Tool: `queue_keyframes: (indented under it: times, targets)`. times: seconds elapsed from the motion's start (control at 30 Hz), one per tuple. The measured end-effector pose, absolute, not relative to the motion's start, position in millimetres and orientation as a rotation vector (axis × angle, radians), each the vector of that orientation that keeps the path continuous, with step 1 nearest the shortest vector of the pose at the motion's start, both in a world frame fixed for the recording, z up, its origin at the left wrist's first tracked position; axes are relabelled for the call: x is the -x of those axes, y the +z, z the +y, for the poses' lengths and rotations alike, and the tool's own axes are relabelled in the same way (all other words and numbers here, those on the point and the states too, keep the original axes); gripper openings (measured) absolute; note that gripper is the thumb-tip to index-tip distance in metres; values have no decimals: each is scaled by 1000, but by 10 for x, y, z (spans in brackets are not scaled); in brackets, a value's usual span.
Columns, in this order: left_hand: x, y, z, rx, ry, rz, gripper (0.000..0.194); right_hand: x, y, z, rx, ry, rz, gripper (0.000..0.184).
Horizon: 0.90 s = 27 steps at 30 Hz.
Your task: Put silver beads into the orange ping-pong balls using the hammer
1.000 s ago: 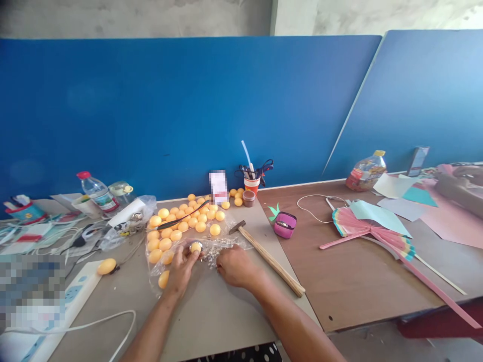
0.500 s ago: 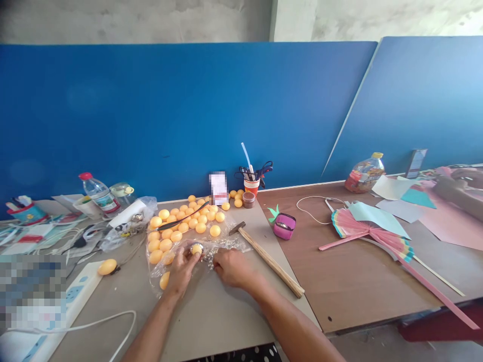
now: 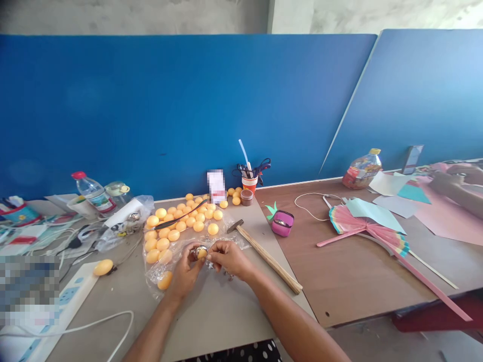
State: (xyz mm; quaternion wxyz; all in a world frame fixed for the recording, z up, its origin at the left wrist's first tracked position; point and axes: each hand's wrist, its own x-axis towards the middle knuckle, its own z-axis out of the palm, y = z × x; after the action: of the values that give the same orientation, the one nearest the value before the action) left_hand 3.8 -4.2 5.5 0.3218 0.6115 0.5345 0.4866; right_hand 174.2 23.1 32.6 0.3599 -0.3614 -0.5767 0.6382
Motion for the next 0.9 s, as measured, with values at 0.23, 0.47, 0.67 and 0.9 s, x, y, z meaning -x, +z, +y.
queue_keyframes:
  times: [0.23,0.47,0.67,0.9]
  targets:
    - [-52,38,-50,-1677,1305,1395,31,-1719,309,262,950,1684,-1303,16]
    - [-60,-9,-52,-1814,1238,1441,32,-1669,310,243,991,1482,-1470,2]
    - [-70,-32,-48,-1906,1232,1443,30,-1640,261,251,1020,1500,-1467,5]
    - [-67,-66,-54,-1992,1233,1427,30,-1631,235,262,1053,1490,-1452,3]
